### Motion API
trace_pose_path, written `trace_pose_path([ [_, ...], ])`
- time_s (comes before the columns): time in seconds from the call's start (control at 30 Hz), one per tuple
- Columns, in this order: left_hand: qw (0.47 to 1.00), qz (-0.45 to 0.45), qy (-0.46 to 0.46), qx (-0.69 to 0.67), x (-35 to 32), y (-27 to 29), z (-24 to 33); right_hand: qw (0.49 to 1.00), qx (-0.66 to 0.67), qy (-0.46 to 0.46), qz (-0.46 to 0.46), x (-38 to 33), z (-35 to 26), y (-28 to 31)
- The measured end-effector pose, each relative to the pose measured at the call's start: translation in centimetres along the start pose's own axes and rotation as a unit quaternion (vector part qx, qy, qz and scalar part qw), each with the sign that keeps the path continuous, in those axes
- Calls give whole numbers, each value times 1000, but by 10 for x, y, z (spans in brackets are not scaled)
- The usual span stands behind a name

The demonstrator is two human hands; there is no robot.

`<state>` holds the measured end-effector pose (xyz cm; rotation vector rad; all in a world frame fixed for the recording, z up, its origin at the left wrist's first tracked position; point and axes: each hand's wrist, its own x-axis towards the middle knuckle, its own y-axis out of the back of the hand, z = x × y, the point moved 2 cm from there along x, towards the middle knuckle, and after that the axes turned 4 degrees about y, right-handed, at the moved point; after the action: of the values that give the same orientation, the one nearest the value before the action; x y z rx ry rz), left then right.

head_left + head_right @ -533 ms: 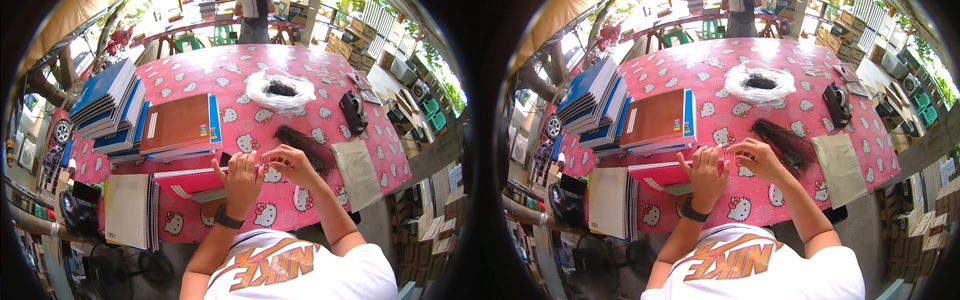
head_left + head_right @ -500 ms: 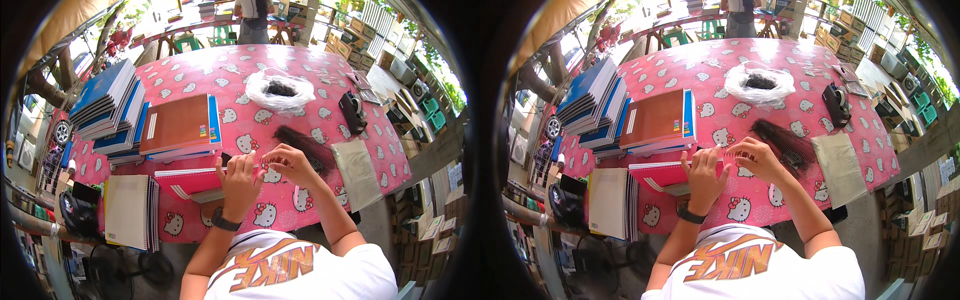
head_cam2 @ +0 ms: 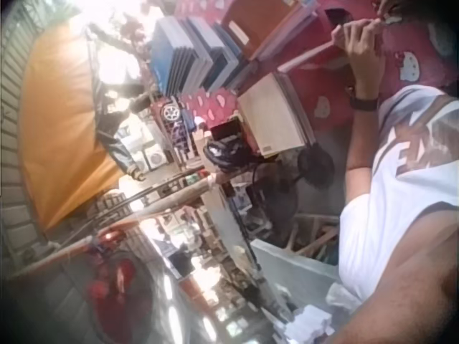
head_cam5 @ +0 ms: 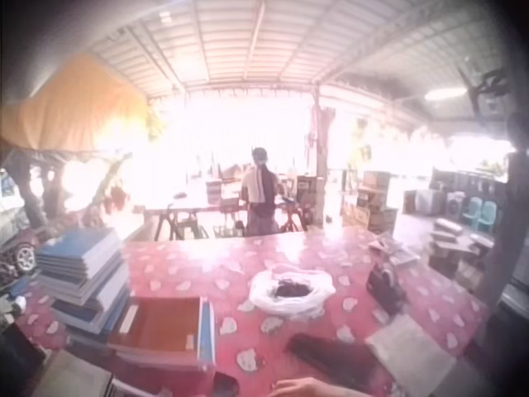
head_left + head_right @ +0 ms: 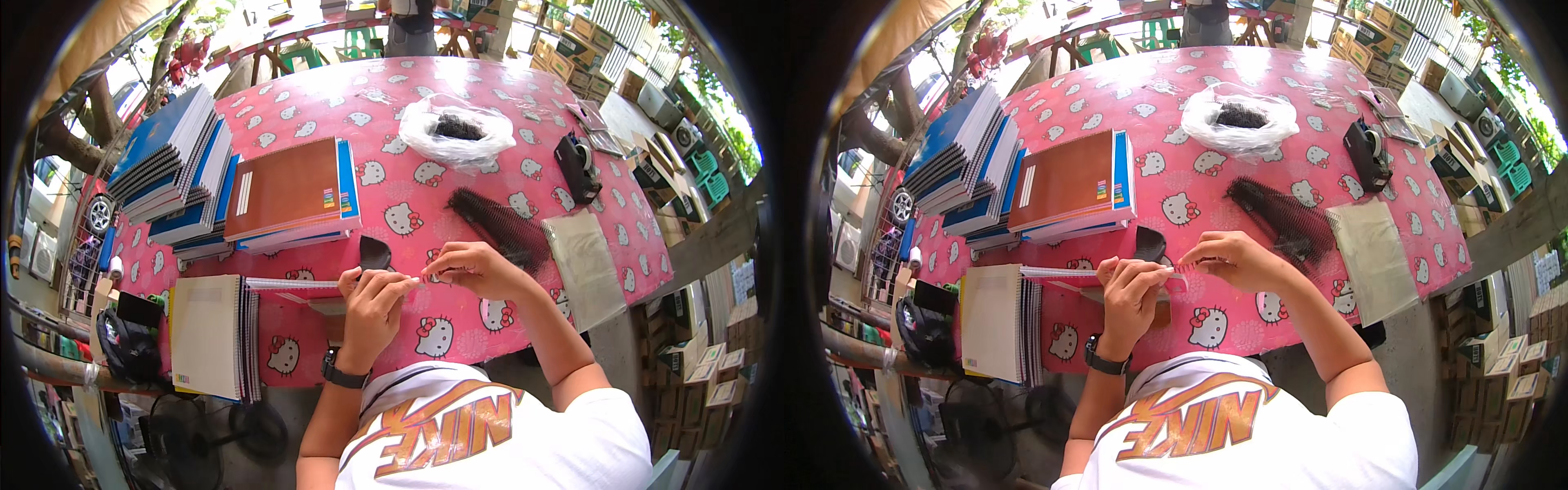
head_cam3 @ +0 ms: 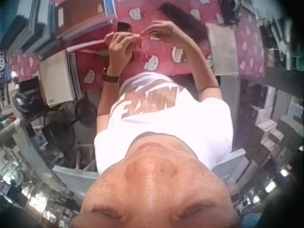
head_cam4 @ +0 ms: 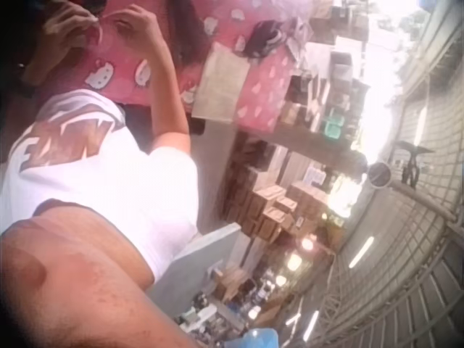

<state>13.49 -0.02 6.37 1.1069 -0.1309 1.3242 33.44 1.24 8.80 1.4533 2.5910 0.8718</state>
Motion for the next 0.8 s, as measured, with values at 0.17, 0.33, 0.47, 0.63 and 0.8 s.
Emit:
trace_pose_path([
  [0.17,999,24,5,-28,-4,0,0,997,-59,50,-29,-8,-7,-2],
  [0.33,1000,28,5,-11,2,-2,4,994,-70,78,5,-14,-3,-11],
  [0.47,999,31,13,3,3,-4,3,983,-136,98,78,-14,-5,-14],
  [0.63,999,-17,40,12,5,-1,8,998,-50,-10,34,-10,1,-12],
  [0.8,995,-84,10,60,3,3,10,955,152,-203,-156,26,47,2],
])
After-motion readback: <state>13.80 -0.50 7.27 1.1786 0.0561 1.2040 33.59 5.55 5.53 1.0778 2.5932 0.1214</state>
